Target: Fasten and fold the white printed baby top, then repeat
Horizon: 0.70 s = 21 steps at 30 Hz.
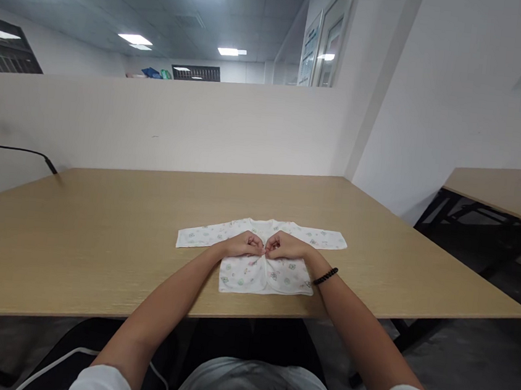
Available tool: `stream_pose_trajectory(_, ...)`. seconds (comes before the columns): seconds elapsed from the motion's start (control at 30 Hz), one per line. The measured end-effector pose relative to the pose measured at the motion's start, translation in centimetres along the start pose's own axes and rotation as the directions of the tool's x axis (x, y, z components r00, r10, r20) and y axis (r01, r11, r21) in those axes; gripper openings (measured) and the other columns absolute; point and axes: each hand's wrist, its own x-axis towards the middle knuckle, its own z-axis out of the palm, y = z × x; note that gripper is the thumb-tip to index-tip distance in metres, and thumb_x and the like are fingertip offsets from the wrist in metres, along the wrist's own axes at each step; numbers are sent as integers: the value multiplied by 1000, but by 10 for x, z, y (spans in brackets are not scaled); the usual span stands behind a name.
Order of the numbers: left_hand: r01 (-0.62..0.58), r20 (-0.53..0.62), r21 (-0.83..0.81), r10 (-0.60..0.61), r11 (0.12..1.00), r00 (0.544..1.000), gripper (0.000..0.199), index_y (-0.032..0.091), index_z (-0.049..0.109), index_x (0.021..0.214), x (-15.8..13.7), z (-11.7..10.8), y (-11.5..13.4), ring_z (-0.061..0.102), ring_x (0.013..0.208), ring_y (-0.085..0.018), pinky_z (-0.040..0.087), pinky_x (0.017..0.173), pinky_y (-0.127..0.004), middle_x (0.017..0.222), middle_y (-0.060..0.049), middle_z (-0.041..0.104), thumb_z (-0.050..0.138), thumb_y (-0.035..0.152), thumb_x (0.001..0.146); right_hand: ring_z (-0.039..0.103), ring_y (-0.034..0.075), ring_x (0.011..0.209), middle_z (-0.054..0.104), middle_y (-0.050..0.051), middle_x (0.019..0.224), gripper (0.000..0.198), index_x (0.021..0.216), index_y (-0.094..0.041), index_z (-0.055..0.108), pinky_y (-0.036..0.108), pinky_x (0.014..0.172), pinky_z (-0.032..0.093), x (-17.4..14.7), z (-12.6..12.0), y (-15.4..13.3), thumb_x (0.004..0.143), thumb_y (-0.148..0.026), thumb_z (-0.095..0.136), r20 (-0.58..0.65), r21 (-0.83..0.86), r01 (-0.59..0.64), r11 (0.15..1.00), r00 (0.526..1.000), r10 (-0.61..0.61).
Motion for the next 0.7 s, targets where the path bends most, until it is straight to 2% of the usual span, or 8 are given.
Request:
stream_pose_trajectory(0.43, 18, -40, -7, -18, 1000, 999, 27, 12, 65, 69, 2, 2, -3, 36, 49, -7, 25, 49, -21, 54, 4, 49, 75, 37, 66, 35, 8, 49, 46, -6, 52, 14, 70, -14, 67, 22, 47, 24, 0, 1, 2, 63, -26, 62, 14, -2, -6, 1000, 1000, 6)
stream_pose_trajectory(0.7, 7, -33, 6, -6, 1000, 999, 21, 12, 66, 71, 1, 3, 0, 42, 50, -8, 30, 50, -21, 54, 2, 53, 73, 31, 65, 36, 8, 49, 52, -4, 55, 18, 71, -14, 68, 21, 46, 24, 2, 0, 4, 62, -27, 61, 54, 27, -2, 1000, 999, 1)
